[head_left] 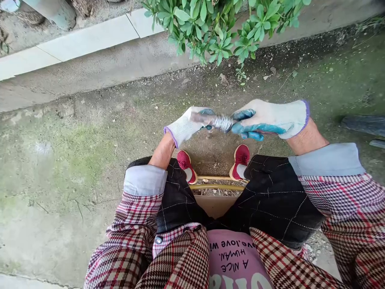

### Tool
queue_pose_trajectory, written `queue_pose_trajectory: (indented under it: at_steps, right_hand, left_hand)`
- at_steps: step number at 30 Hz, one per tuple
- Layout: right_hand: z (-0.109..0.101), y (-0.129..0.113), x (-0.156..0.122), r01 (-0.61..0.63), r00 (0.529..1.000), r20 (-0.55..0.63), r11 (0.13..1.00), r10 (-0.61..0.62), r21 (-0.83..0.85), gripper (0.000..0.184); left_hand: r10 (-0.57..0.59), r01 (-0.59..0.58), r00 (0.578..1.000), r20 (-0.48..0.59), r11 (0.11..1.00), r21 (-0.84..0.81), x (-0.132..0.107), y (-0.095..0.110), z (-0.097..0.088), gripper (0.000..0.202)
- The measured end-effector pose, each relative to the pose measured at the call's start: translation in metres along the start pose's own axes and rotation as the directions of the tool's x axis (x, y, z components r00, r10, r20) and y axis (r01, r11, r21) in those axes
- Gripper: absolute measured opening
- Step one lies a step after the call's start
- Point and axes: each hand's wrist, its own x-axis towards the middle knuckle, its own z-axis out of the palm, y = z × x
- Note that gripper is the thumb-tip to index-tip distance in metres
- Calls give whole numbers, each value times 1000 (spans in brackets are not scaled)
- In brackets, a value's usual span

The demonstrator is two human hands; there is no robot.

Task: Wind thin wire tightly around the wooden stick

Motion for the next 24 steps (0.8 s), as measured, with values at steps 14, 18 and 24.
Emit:
queue_pose_trajectory:
  at_steps: [14,18,24]
  right_hand:
    - [14,5,28,-311,950,-278,475,140,-823,25]
    - [10,7,30,-342,937,-336,439,95,-831,26]
    - [11,-2,26,-332,873,-484,798,58,-504,30]
  left_hand:
    - [-304,306,952,-42,949,72,-12,44,14,21]
    - [-321,321,947,-14,947,15,-13,46,15,23]
    - [-227,227,974,-4,972,-63,-11,36,9,13]
